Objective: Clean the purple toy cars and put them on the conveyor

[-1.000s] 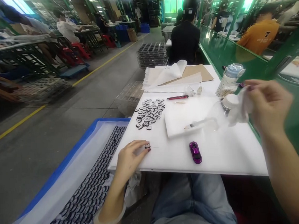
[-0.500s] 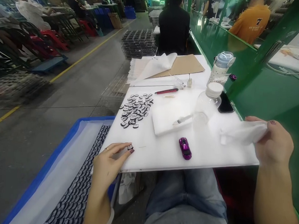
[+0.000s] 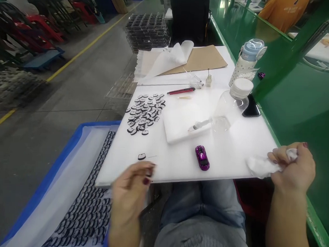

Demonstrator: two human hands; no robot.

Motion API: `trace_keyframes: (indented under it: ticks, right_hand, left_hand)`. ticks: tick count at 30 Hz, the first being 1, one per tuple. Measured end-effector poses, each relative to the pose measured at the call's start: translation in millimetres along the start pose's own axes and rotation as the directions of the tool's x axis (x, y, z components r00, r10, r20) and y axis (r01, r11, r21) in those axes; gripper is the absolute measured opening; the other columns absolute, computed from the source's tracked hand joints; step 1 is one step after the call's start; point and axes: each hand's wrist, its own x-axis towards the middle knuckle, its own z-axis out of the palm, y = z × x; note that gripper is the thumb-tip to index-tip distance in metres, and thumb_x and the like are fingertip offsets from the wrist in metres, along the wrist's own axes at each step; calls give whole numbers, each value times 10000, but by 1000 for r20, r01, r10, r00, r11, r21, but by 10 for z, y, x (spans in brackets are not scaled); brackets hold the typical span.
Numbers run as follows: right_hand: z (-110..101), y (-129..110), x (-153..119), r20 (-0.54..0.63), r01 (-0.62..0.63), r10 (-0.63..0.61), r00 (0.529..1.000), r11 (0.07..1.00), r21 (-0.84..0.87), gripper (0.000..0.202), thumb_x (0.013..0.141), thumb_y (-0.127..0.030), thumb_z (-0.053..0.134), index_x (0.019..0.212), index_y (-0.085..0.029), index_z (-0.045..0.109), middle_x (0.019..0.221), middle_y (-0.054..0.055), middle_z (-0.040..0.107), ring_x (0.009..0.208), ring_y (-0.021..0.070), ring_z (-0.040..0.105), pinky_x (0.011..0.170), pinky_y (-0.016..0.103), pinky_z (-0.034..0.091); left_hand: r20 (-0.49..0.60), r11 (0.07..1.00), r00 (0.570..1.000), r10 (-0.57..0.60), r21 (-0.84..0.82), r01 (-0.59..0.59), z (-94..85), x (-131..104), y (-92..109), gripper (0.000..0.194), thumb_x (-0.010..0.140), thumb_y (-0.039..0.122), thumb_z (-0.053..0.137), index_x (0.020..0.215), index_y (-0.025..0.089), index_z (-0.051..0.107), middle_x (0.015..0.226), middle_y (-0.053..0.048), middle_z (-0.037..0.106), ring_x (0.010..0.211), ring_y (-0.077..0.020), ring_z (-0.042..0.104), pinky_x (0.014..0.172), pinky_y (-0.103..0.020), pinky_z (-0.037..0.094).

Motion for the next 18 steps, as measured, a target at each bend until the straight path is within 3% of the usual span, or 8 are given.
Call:
trace_keyframes:
  ticks: [1, 2, 4, 7, 10, 13, 15, 18]
  right_hand:
    - [61, 40, -45, -10, 8, -8, 1000, 1000, 12, 426, 823, -341, 666, 531, -196, 391, 453, -58, 257, 393, 59, 264, 399, 226, 236]
    - [121, 77, -96, 16, 1, -1, 1000, 1000, 22, 445, 837, -392, 655, 535, -196, 394, 457, -62, 252, 396, 64, 260, 393, 219, 240]
    - [209, 142, -209, 164, -52, 52, 985, 999, -5, 435, 833, -444, 671, 566, -191, 438, 477, -62, 285, 417, 75, 296, 402, 209, 268]
    - [240, 202, -387, 439, -97, 166, 883, 980, -173, 325, 837, -371, 724, 663, -186, 521, 529, -48, 391, 472, 86, 367, 447, 205, 302]
    - [257, 230, -560, 554, -12, 197, 809, 947, -320, 243, 908, -336, 676, 738, -185, 588, 553, -34, 456, 482, 85, 374, 441, 205, 274]
    - [396, 238, -715, 655, 217, 38, 754, 927, -305, 109, 892, -250, 700, 805, -197, 663, 612, -21, 551, 495, 90, 444, 435, 207, 312]
    - [548, 240, -801, 743, 389, -114, 660, 898, -207, 56, 899, -169, 673, 867, -209, 696, 688, -8, 605, 552, 103, 527, 482, 210, 399]
    - [763, 248, -907, 801, 612, -308, 513, 785, -91, 176, 924, -95, 591, 1000, -195, 714, 802, 30, 604, 646, 115, 589, 543, 215, 478]
  left_hand:
    - [187, 988, 979, -76, -121, 100, 169, -49, -22, 253, 676, 351, 880, 859, 208, 779, 829, -51, 742, 720, -143, 660, 673, -223, 554]
    - [360, 952, 923, -132, -215, 220, 342, -82, -47, 266, 680, 362, 882, 860, 194, 781, 824, -65, 742, 726, -144, 666, 682, -223, 557]
    - [523, 828, 831, -188, -370, 421, 652, -102, -101, 305, 666, 404, 891, 838, 179, 779, 808, -70, 734, 723, -132, 655, 701, -219, 556]
    - [574, 659, 777, -258, -484, 576, 907, -68, -183, 327, 617, 401, 918, 808, 178, 775, 795, -43, 723, 723, -108, 651, 718, -195, 549]
    - [578, 602, 769, -272, -522, 605, 920, -48, -239, 307, 618, 384, 916, 810, 186, 781, 781, -27, 735, 730, -100, 674, 716, -167, 546]
    - [586, 589, 768, -259, -534, 606, 869, -62, -255, 300, 618, 384, 915, 809, 190, 789, 777, -23, 752, 721, -99, 696, 712, -156, 548]
    - [583, 586, 766, -271, -531, 612, 861, -75, -250, 314, 599, 389, 923, 799, 187, 791, 772, -26, 757, 712, -107, 703, 696, -161, 552]
    - [559, 576, 768, -312, -532, 621, 881, -88, -237, 335, 564, 390, 937, 784, 184, 791, 736, -20, 751, 665, -102, 686, 657, -166, 550]
